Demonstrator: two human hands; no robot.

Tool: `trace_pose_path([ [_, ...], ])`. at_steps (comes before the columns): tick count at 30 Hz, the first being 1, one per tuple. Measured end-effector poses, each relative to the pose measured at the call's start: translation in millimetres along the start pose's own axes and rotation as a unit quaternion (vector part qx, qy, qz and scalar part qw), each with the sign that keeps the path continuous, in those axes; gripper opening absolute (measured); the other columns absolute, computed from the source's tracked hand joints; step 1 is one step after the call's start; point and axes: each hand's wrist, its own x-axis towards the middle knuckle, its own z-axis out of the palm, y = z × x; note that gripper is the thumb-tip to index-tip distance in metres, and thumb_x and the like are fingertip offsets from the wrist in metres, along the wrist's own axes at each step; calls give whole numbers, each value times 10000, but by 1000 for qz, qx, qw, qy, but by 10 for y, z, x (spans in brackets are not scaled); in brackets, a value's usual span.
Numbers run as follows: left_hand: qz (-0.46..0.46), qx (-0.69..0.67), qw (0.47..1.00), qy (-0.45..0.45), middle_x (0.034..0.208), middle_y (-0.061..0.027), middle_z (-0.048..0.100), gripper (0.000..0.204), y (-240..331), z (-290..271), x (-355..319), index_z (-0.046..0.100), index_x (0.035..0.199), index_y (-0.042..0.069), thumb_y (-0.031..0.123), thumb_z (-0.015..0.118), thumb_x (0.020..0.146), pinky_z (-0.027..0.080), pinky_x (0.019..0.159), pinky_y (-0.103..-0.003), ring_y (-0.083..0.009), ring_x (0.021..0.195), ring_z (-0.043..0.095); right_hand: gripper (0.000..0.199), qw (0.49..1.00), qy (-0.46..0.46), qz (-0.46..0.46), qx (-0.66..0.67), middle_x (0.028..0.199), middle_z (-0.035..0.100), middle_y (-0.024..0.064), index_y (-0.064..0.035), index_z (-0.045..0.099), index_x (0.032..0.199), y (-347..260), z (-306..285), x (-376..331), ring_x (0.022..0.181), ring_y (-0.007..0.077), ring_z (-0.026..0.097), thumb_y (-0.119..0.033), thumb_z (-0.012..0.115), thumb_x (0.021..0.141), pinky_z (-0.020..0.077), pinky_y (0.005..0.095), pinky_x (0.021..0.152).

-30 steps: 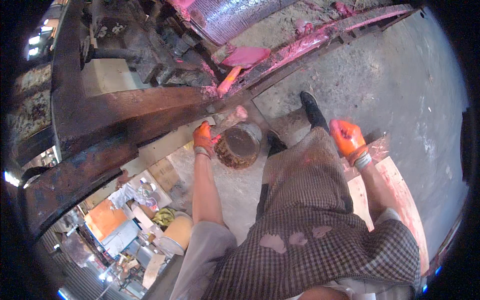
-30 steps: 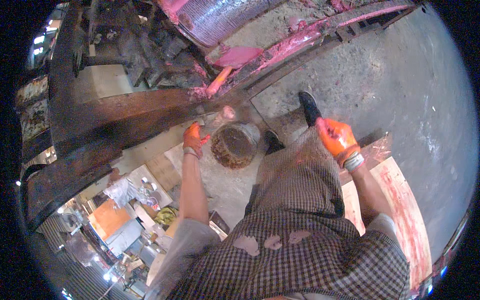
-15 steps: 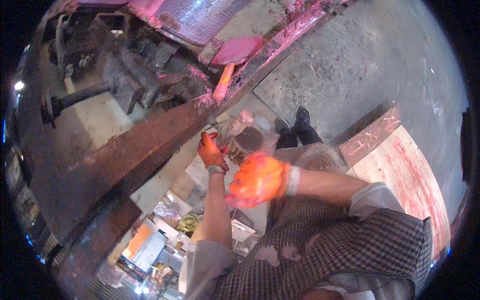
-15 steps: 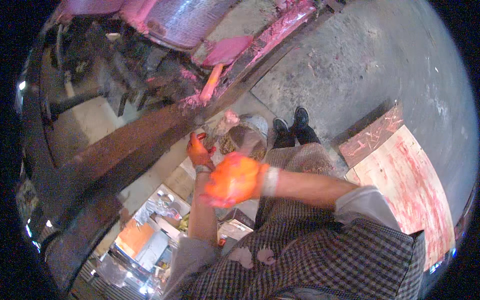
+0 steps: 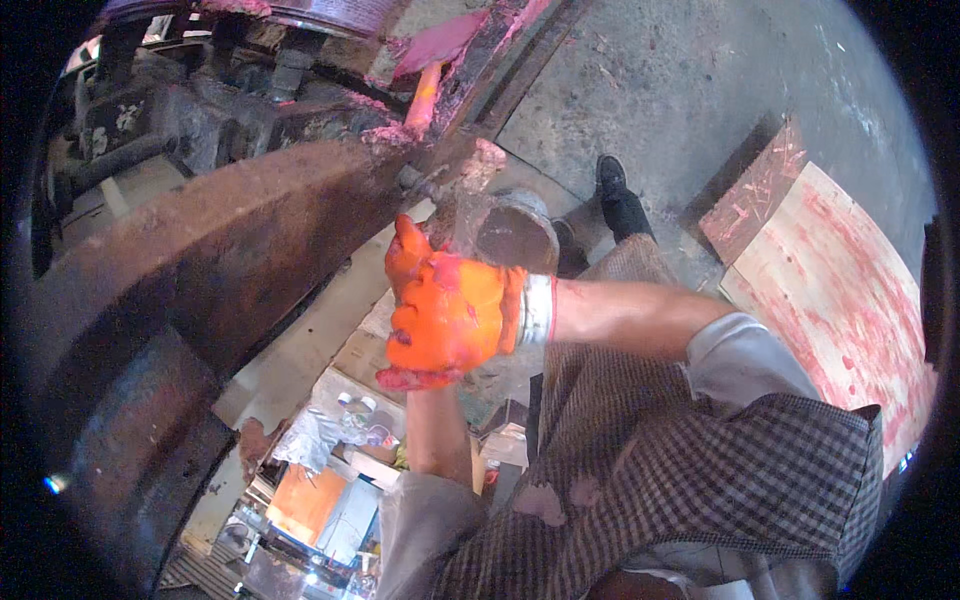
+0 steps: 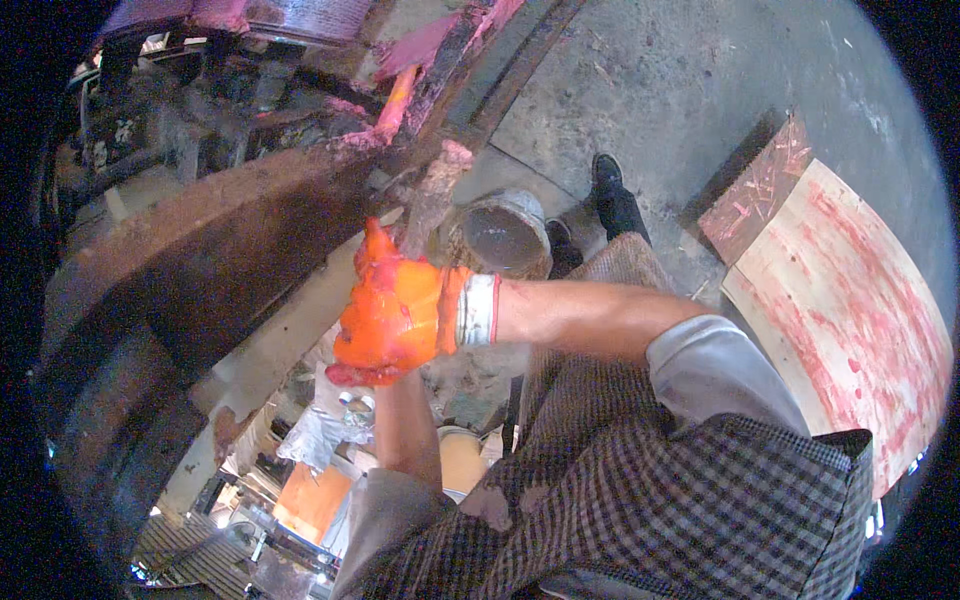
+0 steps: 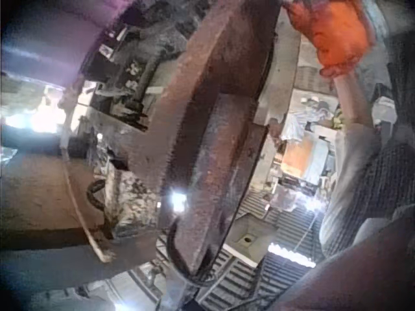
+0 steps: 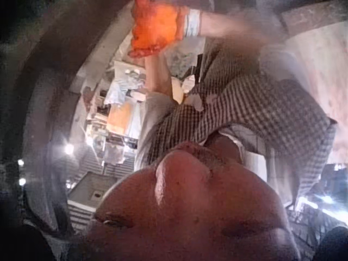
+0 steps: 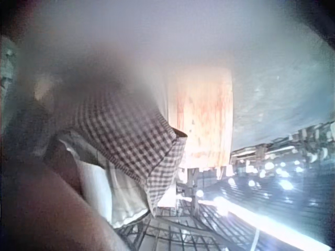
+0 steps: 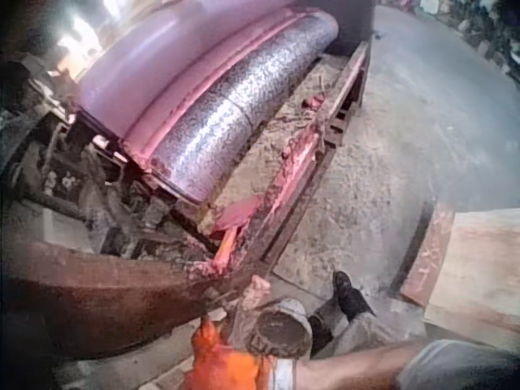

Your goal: The person scrapes pink residue from a metal bar and the surface of large industrial rollers using a metal tool and then wipes the bar with a cloth.

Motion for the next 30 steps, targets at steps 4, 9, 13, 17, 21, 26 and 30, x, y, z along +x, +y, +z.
trace_pose_path([
  [4, 9, 54, 998, 18, 774, -70, 678, 741, 108, -101, -361, 662, 1186, 98, 734, 343, 977, 428, 428, -320, -169, 458, 548, 446, 974, 171, 134, 65, 1297, 617, 116, -141, 543, 1345, 684, 514, -228, 1205, 298, 588, -378, 596, 971, 485, 511, 1010],
  [9, 56, 33, 997, 45, 770, -78, 676, 782, 96, 10, -585, 631, 1208, 67, 765, 384, 955, 461, 449, -333, -182, 501, 585, 410, 979, 107, 159, 65, 1225, 652, 93, -158, 542, 1343, 1368, 1001, 186, 1164, 248, 618, -401, 545, 1013, 477, 458, 1007],
  [13, 88, -5, 996, 22, 783, -87, 680, 766, -82, -159, -407, 628, 1214, 62, 746, 384, 967, 465, 451, -330, -189, 511, 597, 435, 697, 617, -199, -308, 1295, 630, 78, -165, 524, 1387, 1549, 2170, 823, 1193, 230, 612, -417, 547, 1034, 459, 468, 1039],
  [17, 95, -17, 995, 24, 796, -96, 684, 751, -168, -242, -505, 626, 1219, 58, 727, 384, 979, 469, 454, -327, -196, 522, 610, 568, 825, 377, -203, -369, 1341, 607, 89, -146, 484, 1443, 1336, 1114, 266, 1209, 237, 610, -518, 538, 1017, 494, 471, 1012],
  [21, 102, -33, 994, 8, 809, -105, 687, 735, -233, -258, -461, 623, 1225, 54, 708, 383, 991, 474, 456, -324, -203, 533, 622, 580, 952, 164, 105, -237, 1300, 617, 86, -137, 488, 1428, 666, 1006, 161, 1159, 238, 629, -536, 530, 1008, 533, 454, 958],
  [26, 128, -59, 990, -8, 825, -116, 692, 715, -256, -308, -344, 620, 1232, 49, 684, 383, 1006, 479, 458, -320, -212, 546, 637, 537, 887, 298, 53, -348, 1261, 627, 86, -152, 518, 1368, -114, 949, 663, 1134, 244, 636, -537, 540, 994, 534, 454, 943],
  [30, 63, -111, 980, -151, 883, -124, 701, 732, -286, -413, 51, 608, 1260, 56, 702, 397, 990, 516, 527, -338, -235, 624, 665, 504, 926, 167, 117, -317, 1230, 635, 85, -163, 541, 1320, 827, 995, 7, 1114, 249, 641, -537, 547, 983, 535, 453, 930],
])
